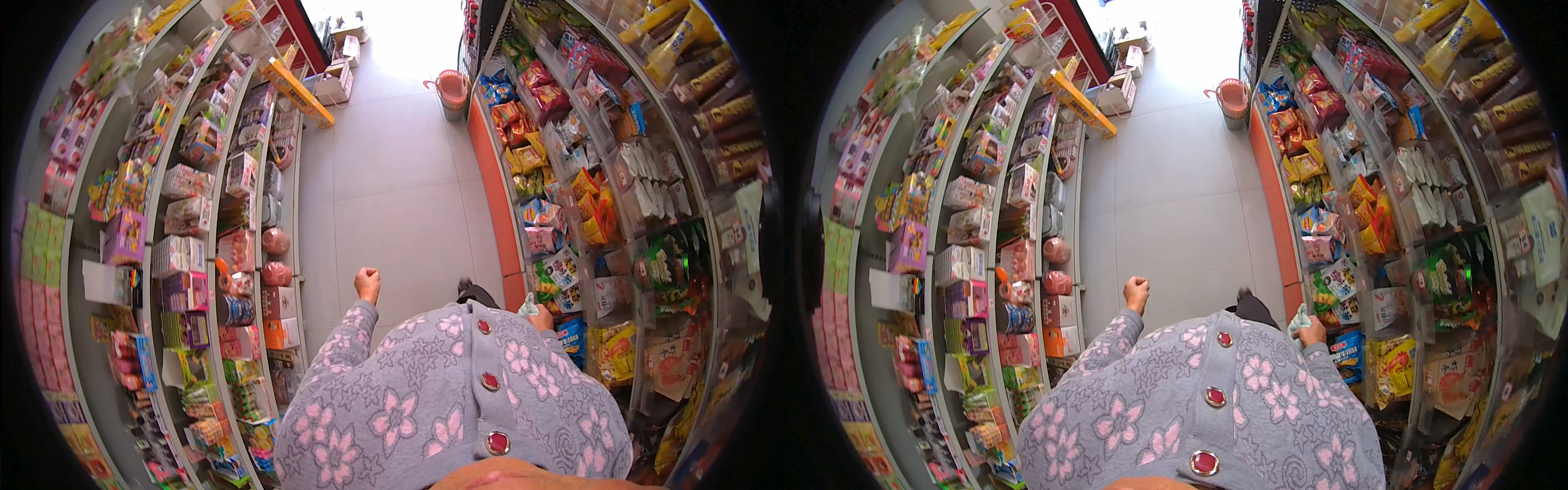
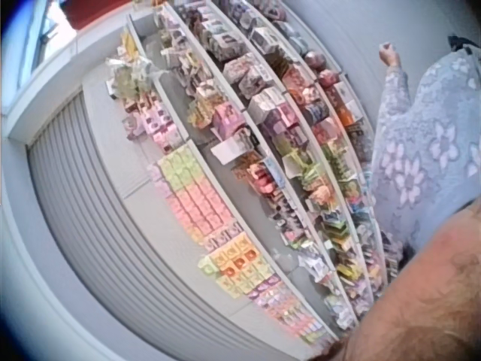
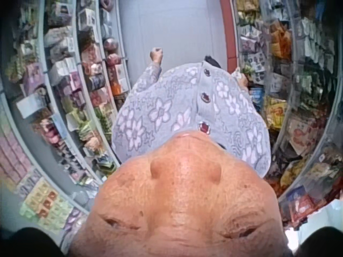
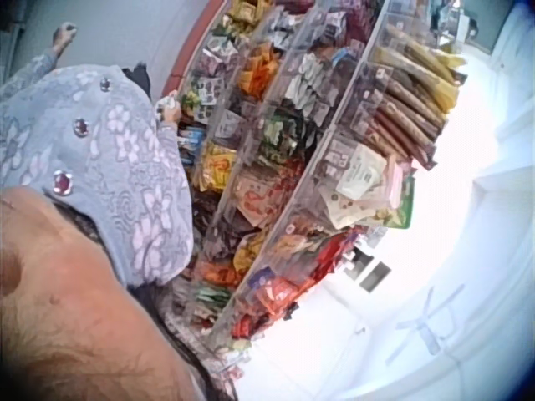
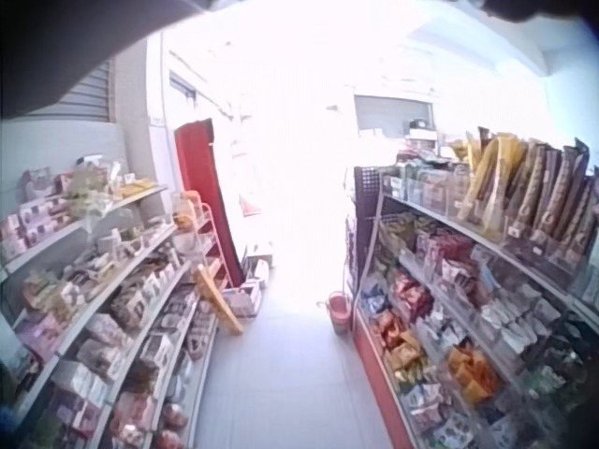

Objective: The person wipes the front edges of store shelves with a light-colored cloth, moving along the aisle and handling various packaged items to reach the surfaces. They occasionally pause to fold the cloth and continue wiping different sections of the shelving.

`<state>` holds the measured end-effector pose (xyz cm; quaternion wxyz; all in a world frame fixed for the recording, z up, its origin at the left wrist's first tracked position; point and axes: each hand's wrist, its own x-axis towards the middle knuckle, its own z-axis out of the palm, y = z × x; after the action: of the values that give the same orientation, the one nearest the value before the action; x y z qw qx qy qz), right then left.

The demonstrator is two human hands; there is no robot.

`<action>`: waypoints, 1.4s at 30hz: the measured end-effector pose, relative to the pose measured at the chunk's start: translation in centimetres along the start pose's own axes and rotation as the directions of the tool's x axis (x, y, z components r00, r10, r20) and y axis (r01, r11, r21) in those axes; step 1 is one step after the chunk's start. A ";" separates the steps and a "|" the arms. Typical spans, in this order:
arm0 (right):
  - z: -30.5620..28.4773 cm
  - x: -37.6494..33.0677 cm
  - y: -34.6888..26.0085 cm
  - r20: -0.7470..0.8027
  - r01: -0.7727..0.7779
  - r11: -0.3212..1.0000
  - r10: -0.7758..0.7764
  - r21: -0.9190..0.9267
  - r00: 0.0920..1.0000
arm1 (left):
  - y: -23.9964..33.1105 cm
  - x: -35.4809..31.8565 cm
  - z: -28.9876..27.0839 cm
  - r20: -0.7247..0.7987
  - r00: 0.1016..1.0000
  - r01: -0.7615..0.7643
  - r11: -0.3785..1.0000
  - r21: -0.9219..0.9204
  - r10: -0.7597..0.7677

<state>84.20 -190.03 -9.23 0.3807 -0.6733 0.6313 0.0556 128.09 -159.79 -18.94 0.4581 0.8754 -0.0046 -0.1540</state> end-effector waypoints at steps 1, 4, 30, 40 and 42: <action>0.0 1.2 -0.7 0.002 -0.012 0.999 0.012 -0.041 1.000 | 2.5 1.9 0.9 0.029 0.999 0.018 0.999 -0.031 -0.017; 0.9 5.7 -0.7 0.021 -0.054 0.990 0.057 -0.128 0.998 | 8.4 7.7 3.9 0.090 0.995 -0.018 0.987 -0.157 0.032; 5.2 36.1 -39.7 0.065 -0.005 0.992 0.013 -0.124 0.998 | 14.2 38.7 -0.6 -0.105 0.871 0.469 0.875 -0.119 -0.481; 8.9 39.2 -56.2 -0.055 -0.035 0.999 0.034 -0.002 0.998 | 23.6 63.1 0.1 0.076 0.942 0.334 0.884 -0.326 -0.328; 9.3 40.7 -58.9 -0.057 -0.028 1.000 0.027 -0.012 0.998 | 27.9 67.4 2.0 0.143 0.939 0.343 0.859 -0.381 -0.312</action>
<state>148.53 -222.57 -12.33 0.3576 -0.6684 0.6506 0.0457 195.43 -187.65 -15.52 0.5939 0.7446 0.1583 -0.2603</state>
